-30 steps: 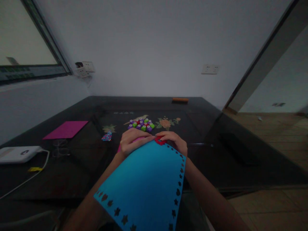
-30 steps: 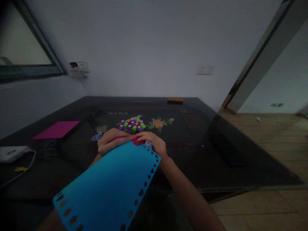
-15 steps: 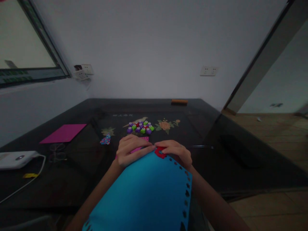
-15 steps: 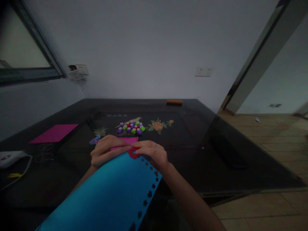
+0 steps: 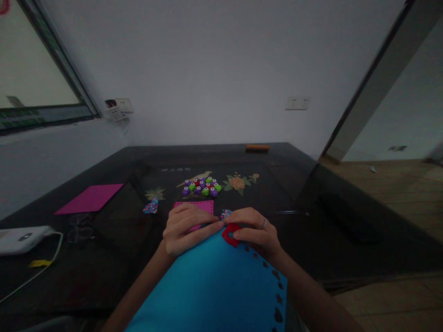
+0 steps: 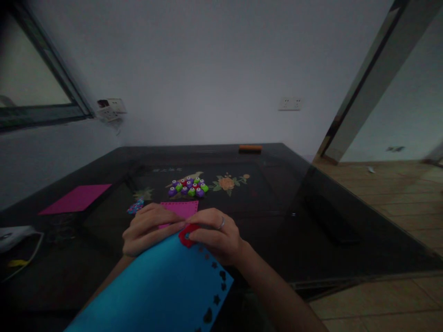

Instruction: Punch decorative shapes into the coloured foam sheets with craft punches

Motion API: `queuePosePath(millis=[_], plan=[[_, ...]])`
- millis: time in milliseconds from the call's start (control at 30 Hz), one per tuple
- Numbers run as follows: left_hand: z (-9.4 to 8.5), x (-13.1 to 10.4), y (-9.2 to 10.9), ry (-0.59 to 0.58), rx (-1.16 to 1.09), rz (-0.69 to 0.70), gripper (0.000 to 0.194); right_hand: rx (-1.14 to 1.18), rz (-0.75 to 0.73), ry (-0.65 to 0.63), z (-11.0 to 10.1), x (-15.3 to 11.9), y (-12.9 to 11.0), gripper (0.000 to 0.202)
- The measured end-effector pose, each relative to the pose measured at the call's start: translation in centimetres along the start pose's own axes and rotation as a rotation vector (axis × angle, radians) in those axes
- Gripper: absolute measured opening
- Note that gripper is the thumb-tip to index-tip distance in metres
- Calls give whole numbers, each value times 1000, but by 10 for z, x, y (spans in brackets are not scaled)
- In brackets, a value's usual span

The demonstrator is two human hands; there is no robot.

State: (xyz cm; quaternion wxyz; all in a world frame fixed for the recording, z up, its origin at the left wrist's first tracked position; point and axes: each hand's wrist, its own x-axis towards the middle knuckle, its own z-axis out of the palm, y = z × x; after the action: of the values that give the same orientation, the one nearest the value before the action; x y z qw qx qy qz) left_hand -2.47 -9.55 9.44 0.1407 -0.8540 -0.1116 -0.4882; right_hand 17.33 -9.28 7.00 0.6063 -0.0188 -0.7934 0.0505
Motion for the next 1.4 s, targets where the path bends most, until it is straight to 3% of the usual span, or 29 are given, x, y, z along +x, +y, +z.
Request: queuePosePath(millis=[167,1067,1400], plan=[[1,-2,3,25,8,-58,20,39,31,-8,0,0,-4,30],[1,-4,2,8,-24,-53,19,44,100,-72,-5,0,-6,21],[2,-6,0,2,-20,-38,20,-58,-16,-54,-3,2,-4,20]])
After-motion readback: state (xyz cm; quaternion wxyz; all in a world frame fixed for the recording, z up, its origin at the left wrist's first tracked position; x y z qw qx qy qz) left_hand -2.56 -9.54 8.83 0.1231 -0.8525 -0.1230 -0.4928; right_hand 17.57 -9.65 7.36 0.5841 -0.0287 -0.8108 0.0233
